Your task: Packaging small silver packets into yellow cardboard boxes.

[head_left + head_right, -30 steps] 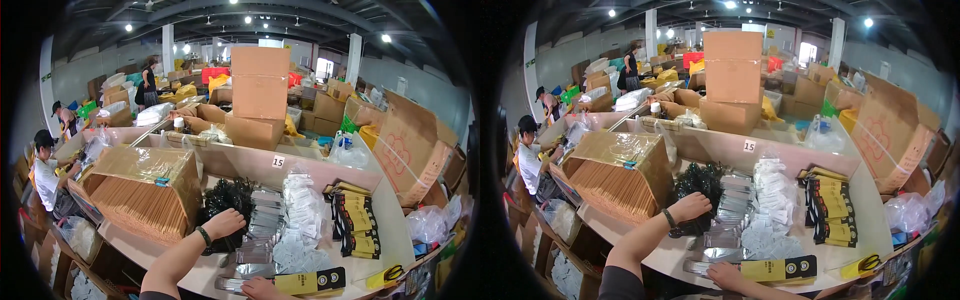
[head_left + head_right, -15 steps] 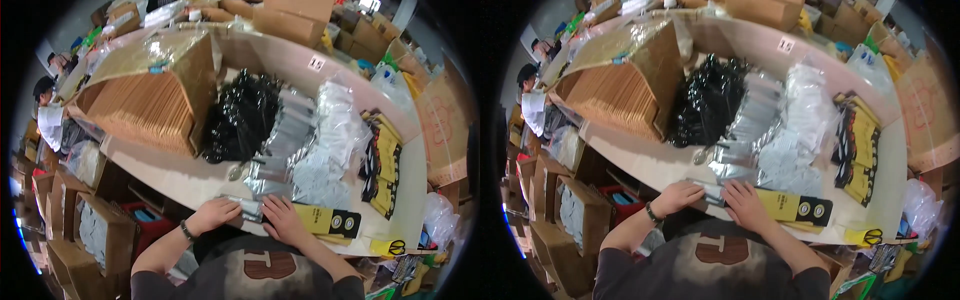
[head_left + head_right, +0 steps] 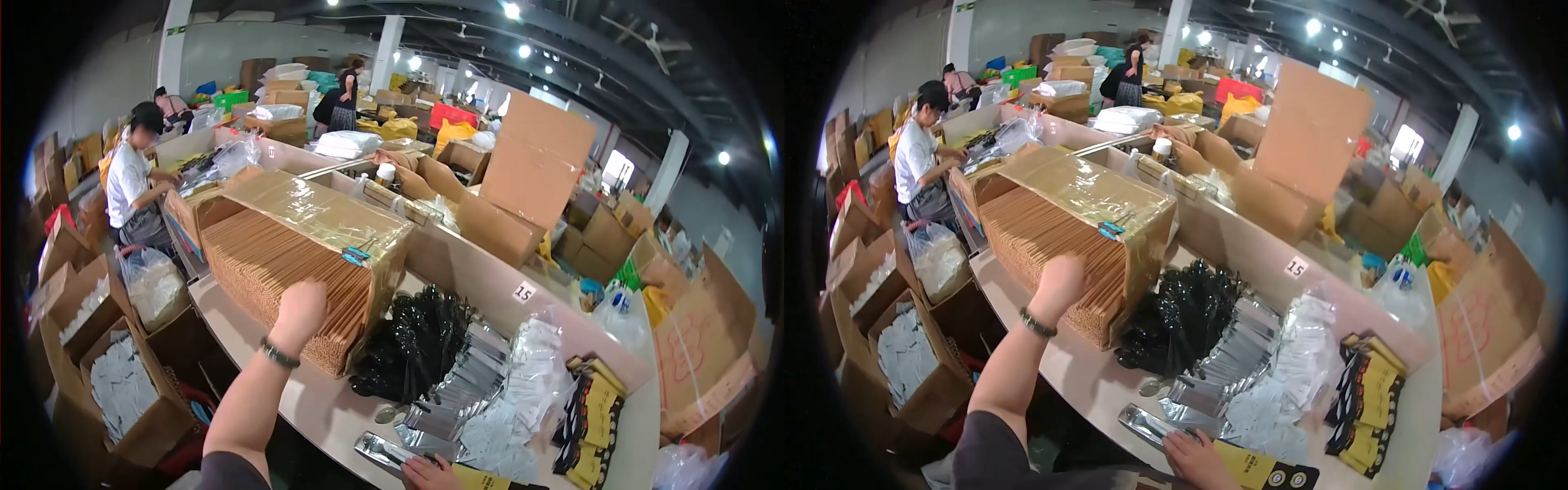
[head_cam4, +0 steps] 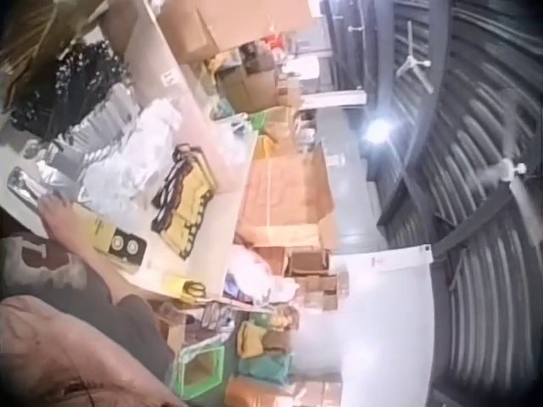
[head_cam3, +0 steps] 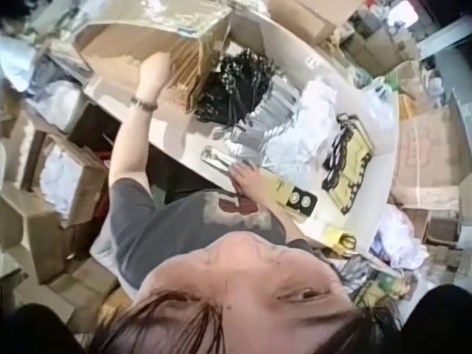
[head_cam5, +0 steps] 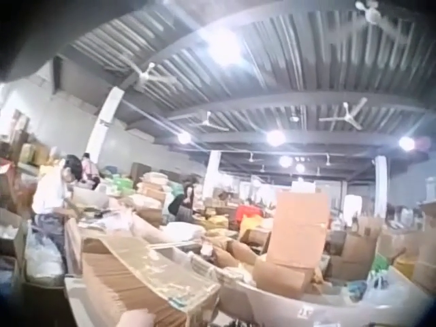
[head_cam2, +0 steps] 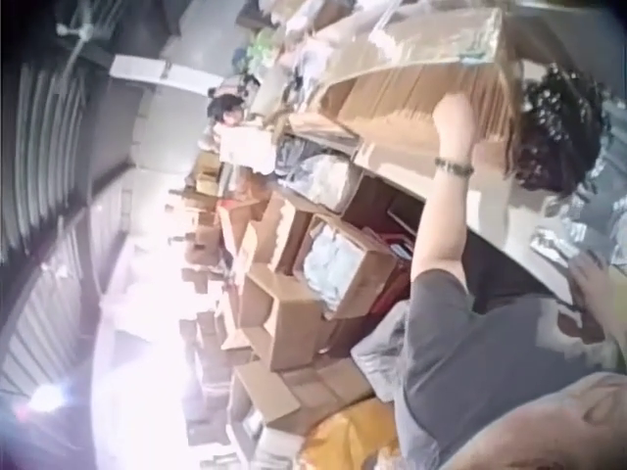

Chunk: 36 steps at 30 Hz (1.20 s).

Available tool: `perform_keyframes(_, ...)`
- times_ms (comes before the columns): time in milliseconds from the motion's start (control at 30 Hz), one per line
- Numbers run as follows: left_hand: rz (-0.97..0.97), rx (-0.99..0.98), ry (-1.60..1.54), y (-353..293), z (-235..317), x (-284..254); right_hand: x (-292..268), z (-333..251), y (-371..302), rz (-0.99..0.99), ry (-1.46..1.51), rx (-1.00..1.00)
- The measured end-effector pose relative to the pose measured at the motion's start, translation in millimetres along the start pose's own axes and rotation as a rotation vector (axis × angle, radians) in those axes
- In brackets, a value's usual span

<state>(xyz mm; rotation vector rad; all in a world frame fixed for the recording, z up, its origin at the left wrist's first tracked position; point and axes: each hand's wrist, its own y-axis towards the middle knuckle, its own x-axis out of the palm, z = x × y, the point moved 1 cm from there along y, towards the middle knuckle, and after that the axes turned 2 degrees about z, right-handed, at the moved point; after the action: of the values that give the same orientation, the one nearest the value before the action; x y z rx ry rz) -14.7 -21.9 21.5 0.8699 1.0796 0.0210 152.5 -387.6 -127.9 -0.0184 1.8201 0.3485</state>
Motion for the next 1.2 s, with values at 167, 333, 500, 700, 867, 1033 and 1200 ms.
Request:
perform_keyframes(167, -0.452, -0.029, 0.049, 14, -20, 48, 11, 10, 3, 0.021, 0.015, 0.0)
perform_keyframes(333, -0.577, -0.036, 0.064, 16, -26, 56, 0, 4, 5, 0.076, 0.037, 0.004)
perform_keyframes(500, -0.132, -0.193, -0.175, -16, -52, 64, 4, 19, 2, 0.011, 0.071, 0.048)
perform_keyframes(700, -0.368, -0.138, 0.015, 3, -26, 36, -9, 12, 5, 0.008, 0.106, 0.109)
perform_keyframes(867, -0.523, -0.077, 0.234, 29, -22, 36, -5, 12, 6, 0.002, 0.096, 0.123)
perform_keyframes(1033, -0.18, 0.046, 0.174, 20, -52, 36, -11, 8, 9, 0.004, 0.133, 0.15)
perform_keyframes(1200, -0.065, -0.251, -0.259, -27, -39, 15, -9, 14, 5, 0.013, 0.134, 0.173)
